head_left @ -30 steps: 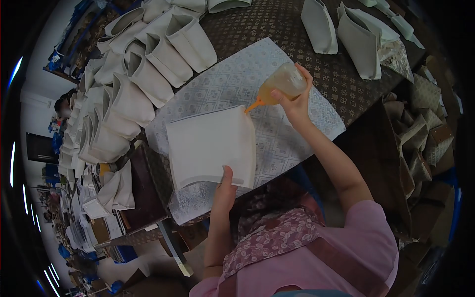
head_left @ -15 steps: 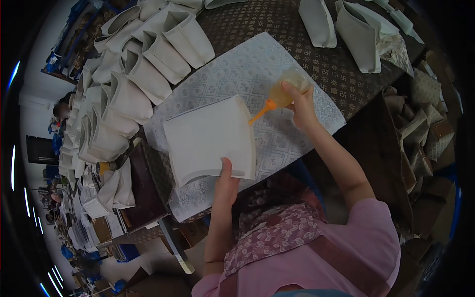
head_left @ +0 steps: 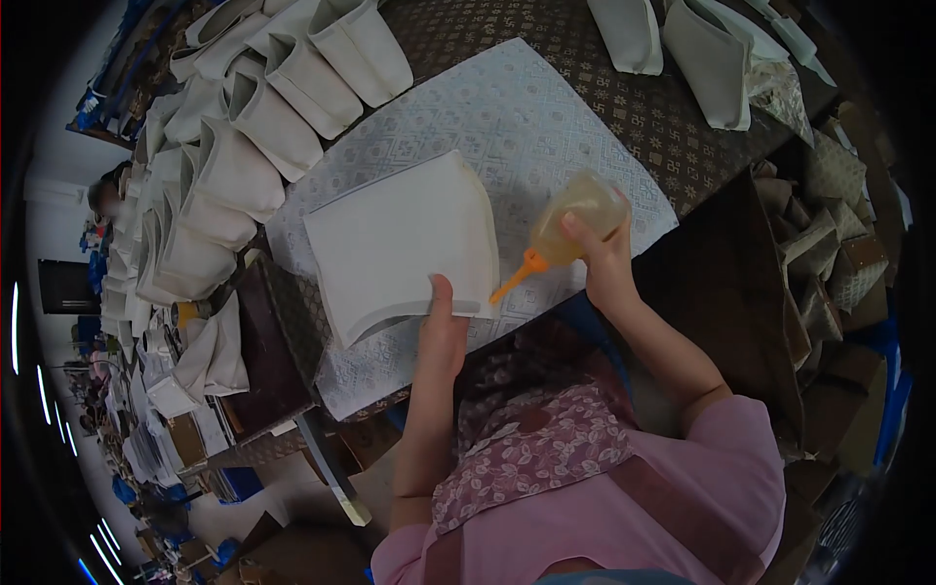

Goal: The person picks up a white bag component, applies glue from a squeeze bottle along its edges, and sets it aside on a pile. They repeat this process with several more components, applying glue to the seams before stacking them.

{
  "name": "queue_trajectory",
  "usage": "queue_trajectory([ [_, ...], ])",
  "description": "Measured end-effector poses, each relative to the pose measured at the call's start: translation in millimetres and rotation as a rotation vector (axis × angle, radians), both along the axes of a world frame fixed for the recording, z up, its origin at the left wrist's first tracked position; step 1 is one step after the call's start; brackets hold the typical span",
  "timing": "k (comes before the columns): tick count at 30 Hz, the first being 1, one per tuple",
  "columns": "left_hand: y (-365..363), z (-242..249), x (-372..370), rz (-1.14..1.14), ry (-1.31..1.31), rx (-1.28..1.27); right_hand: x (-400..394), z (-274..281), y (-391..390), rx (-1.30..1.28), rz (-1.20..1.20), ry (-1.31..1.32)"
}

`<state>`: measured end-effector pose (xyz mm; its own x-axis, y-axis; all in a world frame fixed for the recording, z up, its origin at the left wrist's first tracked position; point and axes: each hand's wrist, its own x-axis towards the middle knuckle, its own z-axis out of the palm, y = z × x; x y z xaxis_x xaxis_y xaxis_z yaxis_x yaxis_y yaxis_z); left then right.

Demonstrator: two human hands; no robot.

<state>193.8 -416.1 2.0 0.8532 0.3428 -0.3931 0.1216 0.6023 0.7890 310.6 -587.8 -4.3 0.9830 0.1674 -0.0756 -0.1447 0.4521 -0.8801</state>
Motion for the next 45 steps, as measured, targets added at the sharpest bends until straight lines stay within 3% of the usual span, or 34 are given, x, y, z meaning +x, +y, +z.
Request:
queue_trajectory([
  [5,1,-5,0,-0.008,-0.043,-0.003,-37,3,-8,-0.072,0.054,-0.153],
  [11,9,5,-15,0.008,-0.087,-0.063,-4,6,1,0.073,0.048,0.122],
  [19,32,8,-61,0.048,-0.168,-0.125,58,22,32,0.129,-0.097,-0.036],
  [23,34,5,-70,0.070,-0.184,-0.152,58,34,49,0.171,-0.220,-0.160],
  [26,32,9,-72,0.091,-0.223,-0.191,47,42,42,0.256,-0.175,-0.272],
  [32,28,9,-70,0.038,-0.302,-0.247,23,51,51,-0.002,-0.303,-0.334],
  [38,21,6,-66,0.029,-0.278,-0.243,15,57,37,0.074,-0.230,-0.169],
  [45,16,9,-57,-0.019,-0.238,-0.183,7,43,20,0.006,-0.121,-0.237],
])
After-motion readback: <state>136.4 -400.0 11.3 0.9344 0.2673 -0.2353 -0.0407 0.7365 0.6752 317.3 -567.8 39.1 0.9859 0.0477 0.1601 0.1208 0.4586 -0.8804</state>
